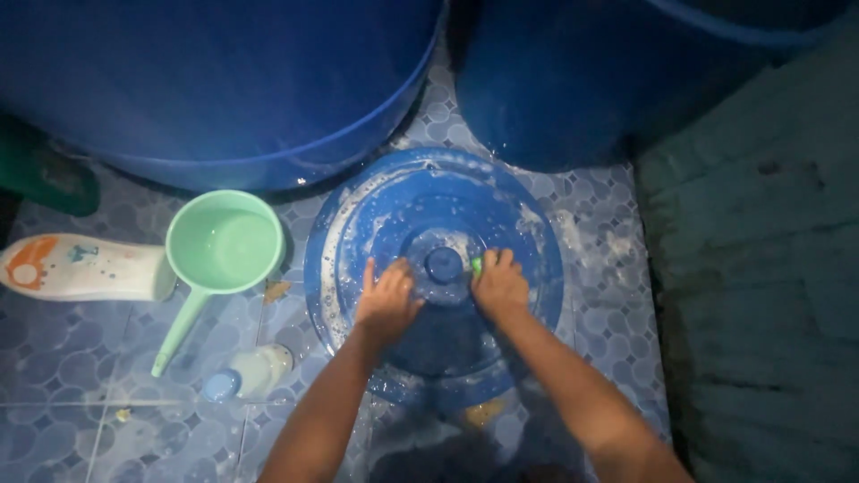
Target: Scrubbing a large blue plastic container lid with a brush and soapy water.
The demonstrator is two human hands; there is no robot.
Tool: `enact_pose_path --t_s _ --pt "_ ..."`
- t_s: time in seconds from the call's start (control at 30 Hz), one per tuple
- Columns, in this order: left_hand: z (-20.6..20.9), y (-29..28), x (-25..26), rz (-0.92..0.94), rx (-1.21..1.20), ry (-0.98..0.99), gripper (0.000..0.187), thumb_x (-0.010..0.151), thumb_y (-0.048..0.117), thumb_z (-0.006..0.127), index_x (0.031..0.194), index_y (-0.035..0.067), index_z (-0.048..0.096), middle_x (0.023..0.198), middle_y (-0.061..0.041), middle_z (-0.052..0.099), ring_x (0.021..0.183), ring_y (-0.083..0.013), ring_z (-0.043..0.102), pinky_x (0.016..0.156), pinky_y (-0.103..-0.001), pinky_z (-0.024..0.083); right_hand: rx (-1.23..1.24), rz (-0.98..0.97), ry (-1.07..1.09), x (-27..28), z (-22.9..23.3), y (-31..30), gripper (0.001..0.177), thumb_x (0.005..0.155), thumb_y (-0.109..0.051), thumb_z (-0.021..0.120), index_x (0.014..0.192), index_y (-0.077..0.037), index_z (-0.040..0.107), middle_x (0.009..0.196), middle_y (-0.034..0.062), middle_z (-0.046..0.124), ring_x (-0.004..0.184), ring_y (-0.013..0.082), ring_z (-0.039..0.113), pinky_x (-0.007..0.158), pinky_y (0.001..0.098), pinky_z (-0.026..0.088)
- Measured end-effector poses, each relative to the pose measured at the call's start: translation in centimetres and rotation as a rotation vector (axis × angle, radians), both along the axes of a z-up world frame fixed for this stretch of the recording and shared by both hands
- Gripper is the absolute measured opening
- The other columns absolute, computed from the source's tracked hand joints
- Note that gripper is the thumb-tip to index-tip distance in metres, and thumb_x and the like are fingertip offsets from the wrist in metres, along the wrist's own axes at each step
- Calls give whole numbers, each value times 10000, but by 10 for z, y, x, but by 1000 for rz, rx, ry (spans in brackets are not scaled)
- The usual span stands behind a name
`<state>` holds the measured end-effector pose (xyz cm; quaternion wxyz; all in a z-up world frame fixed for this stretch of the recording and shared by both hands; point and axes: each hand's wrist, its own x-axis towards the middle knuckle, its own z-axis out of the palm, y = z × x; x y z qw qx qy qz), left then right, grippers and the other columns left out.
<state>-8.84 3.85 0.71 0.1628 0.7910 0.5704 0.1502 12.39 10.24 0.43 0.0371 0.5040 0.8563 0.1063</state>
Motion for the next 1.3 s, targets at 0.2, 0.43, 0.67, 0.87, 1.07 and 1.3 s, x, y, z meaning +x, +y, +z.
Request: enact_pose_path --t_s 0.2,0.43,0.67,0.87,1.07,1.3 --pt "11 -2 10 100 501 79 612 776 414 626 1154 -67 640 1247 -260 619 1229 -393 568 1063 -630 349 -54 -238 345 -4 -13 -27 475 932 -322 600 1251 21 525 1099 220 570 827 373 662 680 466 573" --pt "-10 35 1 -78 41 244 475 963 346 486 1305 16 466 1437 -180 397 1377 -324 343 1146 -590 183 -280 -41 149 5 35 78 587 872 -404 669 1377 -144 518 1210 190 530 1050 399 606 777 500 562" --pt "1 44 6 -19 -4 165 838 911 424 593 1550 -32 299 1657 -164 261 1549 -264 211 1265 -540 102 -137 10 364 11 28 56 519 915 -432 660 1322 -120 580 1221 193 548 1084 403 599 814 516 542" --pt "42 49 22 154 -146 213 994 824 545 655 1519 -54 274 1634 -245 137 1530 -373 104 1204 -555 84 -364 -171 304 29 35 83 488 924 -394 618 1338 -136 602 1184 233 539 962 436 631 787 525 537" --pt "24 47 22 129 -123 180 955 849 528 652 1478 -96 294 1597 -301 166 1523 -417 119 1220 -529 107 -176 458 472 -60 13 125 217 931 -350 663 1075 -188 662 1058 143 603 965 356 622 793 499 524" --pt "-5 38 21 382 29 16 707 820 364 700 1388 26 451 1603 -236 277 1524 -392 222 1230 -582 130 61 274 411 8 23 88 203 879 -349 714 978 -177 674 974 102 593 916 315 626 729 434 527"
